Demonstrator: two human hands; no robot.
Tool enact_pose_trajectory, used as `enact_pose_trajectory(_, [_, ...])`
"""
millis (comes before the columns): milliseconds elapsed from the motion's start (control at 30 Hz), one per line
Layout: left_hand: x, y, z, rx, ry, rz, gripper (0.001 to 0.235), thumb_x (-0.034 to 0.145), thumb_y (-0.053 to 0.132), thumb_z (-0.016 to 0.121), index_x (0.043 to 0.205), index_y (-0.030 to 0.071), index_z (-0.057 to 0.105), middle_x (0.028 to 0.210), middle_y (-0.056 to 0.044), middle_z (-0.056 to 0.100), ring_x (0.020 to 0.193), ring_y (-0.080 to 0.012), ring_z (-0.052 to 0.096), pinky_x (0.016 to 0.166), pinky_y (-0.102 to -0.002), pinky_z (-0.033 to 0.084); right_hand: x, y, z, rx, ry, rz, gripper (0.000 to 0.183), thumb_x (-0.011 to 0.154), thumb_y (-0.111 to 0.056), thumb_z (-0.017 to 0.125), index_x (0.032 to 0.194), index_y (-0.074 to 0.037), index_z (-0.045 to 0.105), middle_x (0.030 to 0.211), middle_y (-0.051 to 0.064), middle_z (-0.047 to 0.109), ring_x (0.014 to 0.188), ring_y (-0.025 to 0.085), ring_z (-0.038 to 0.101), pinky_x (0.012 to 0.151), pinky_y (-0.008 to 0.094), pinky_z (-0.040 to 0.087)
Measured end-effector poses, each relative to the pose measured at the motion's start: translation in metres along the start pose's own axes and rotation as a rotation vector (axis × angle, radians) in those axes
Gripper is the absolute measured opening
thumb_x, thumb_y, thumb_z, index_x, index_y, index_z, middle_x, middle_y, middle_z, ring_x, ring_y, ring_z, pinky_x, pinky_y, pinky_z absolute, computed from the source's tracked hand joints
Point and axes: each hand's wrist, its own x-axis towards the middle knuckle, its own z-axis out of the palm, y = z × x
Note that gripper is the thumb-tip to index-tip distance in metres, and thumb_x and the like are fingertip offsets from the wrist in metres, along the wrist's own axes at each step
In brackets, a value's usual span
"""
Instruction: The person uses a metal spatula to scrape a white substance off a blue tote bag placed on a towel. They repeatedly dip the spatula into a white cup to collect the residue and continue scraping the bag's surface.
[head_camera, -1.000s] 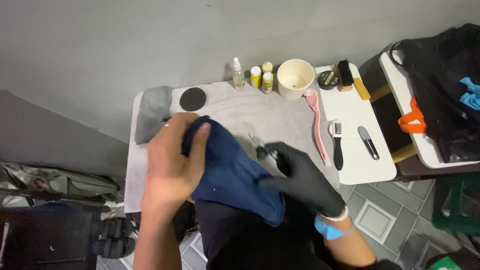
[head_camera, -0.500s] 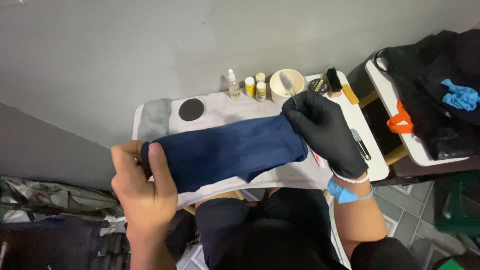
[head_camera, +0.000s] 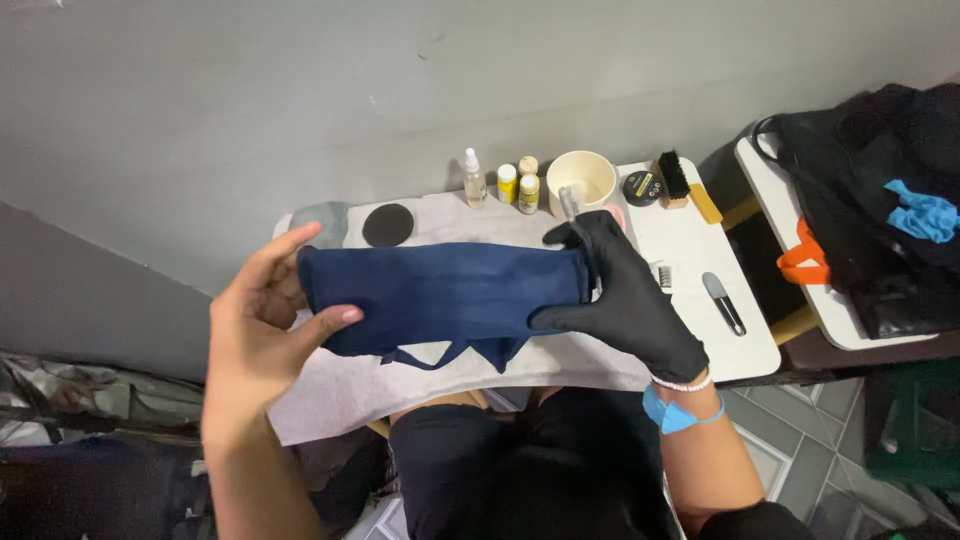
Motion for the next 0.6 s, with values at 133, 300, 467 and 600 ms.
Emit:
enact_pose_trajectory(133, [0.015,0.008,-0.01,-0.02,-0.037,-0.161,0.072,0.073,-0.014,0.079,0.14,0.004,0.059,0.107,-0.009,0.068,0.101,-0.0138,0.065,0.091,-0.028,0.06,0.009,-0.001,0.003,0.209,-0.147,0.155,0.089,0.058,-0.025,0.093,0.136,-0.014,0.054,0.144,0.0,0.058,0.133,0.016,0.054,0.107,0.031,0.044])
enact_pose_trajectory(300, [0.037,0.004,-0.015,0.528,0.003,-0.036,0.045,0.078,0.004,0.087,0.115,0.014,0.064,0.095,-0.001,0.066,0.083,-0.0105,0.062,0.081,-0.026,0.053,0.019,0.028,0.017,0.315,-0.103,0.31,0.063,0.071,-0.023,0.089,0.127,-0.01,0.062,0.116,0.001,0.073,0.108,0.012,0.066,0.097,0.029,0.056])
enact_pose_trajectory(467, [0.044,0.006,-0.009,0.514,0.007,0.077,0.023,0.092,0.011,0.077,0.109,0.012,0.062,0.081,-0.004,0.048,0.077,-0.0163,0.046,0.07,-0.028,0.035,0.026,0.052,0.025,0.479,-0.002,0.167,0.049,0.076,-0.009,0.089,0.119,-0.007,0.066,0.108,0.008,0.075,0.101,0.016,0.069,0.095,0.035,0.058])
enact_pose_trajectory(600, [0.045,-0.047,-0.032,0.122,0.103,0.014,0.03,0.101,0.011,0.068,0.127,0.008,0.055,0.071,-0.003,0.058,0.062,-0.0091,0.051,0.06,-0.023,0.046,0.025,0.051,0.017,0.47,0.072,0.171,0.035,0.086,-0.004,0.079,0.119,0.0,0.07,0.102,0.015,0.077,0.094,0.02,0.071,0.091,0.041,0.059])
